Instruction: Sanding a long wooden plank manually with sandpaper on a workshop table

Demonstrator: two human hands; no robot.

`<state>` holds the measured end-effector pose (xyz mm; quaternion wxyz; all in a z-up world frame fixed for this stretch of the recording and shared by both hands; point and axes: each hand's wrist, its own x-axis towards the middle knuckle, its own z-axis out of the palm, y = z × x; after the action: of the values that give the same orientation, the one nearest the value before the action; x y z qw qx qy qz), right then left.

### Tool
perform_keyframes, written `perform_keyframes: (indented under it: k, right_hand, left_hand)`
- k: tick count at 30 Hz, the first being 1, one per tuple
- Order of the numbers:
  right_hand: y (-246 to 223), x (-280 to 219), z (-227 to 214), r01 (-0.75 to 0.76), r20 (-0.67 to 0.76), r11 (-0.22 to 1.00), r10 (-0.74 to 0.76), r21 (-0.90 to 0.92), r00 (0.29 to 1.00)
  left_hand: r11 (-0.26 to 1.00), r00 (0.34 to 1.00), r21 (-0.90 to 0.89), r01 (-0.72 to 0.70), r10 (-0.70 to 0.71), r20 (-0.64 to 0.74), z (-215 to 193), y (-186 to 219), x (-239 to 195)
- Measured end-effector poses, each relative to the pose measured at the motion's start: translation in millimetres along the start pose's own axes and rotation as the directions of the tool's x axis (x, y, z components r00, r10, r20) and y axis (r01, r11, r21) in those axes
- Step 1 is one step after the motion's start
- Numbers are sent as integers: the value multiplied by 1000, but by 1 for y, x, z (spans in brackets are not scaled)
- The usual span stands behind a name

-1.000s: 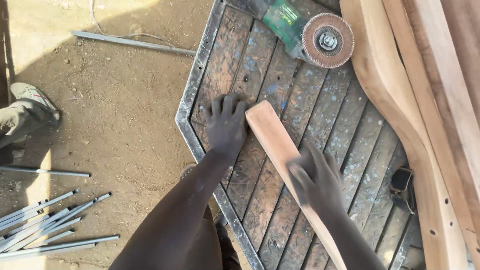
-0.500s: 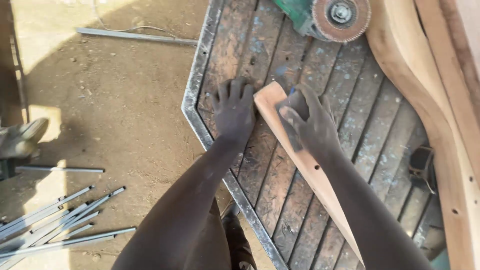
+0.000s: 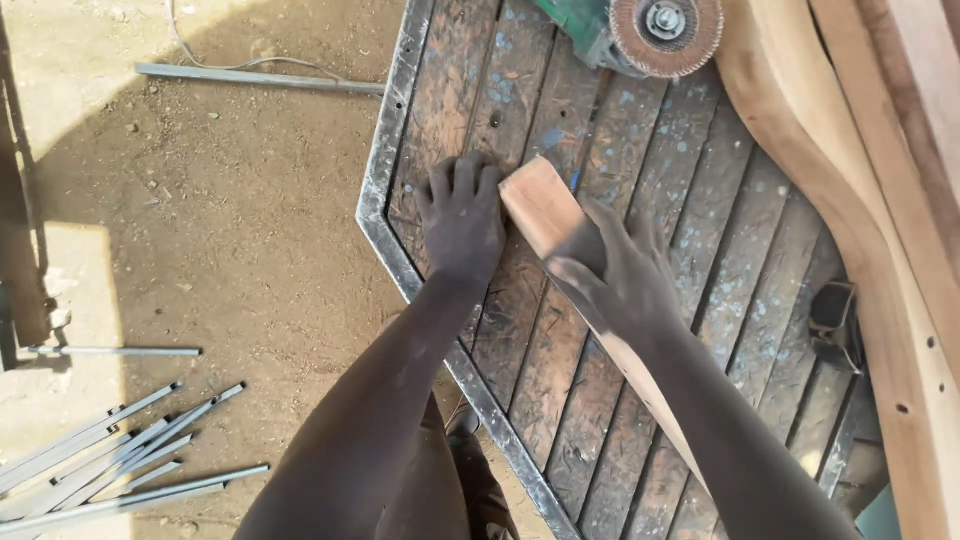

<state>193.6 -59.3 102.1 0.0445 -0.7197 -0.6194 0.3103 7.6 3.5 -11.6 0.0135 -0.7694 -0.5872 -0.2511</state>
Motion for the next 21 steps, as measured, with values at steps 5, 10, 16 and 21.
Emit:
perform_keyframes:
  k: [5,10,16,21]
  right_hand:
    - [9,-42,7,-83,-58,996,86,45,995]
    - [79,-142,7,-417,-22,908,418,28,908]
    - [26,-36,10,-316,-26,949,317,17,948]
    - [-30,65,13,41,-110,998,-35,54,993]
  left_hand:
    - [999,999,-35,17,-15,47,-1,-3,-4]
    - [998,998,-58,23,-19,64,1,2,-6]
    - [999,996,23,28,-29,84,5,-5,-2]
    - [1000,999,-8,16,-16,51,-15,4,-1]
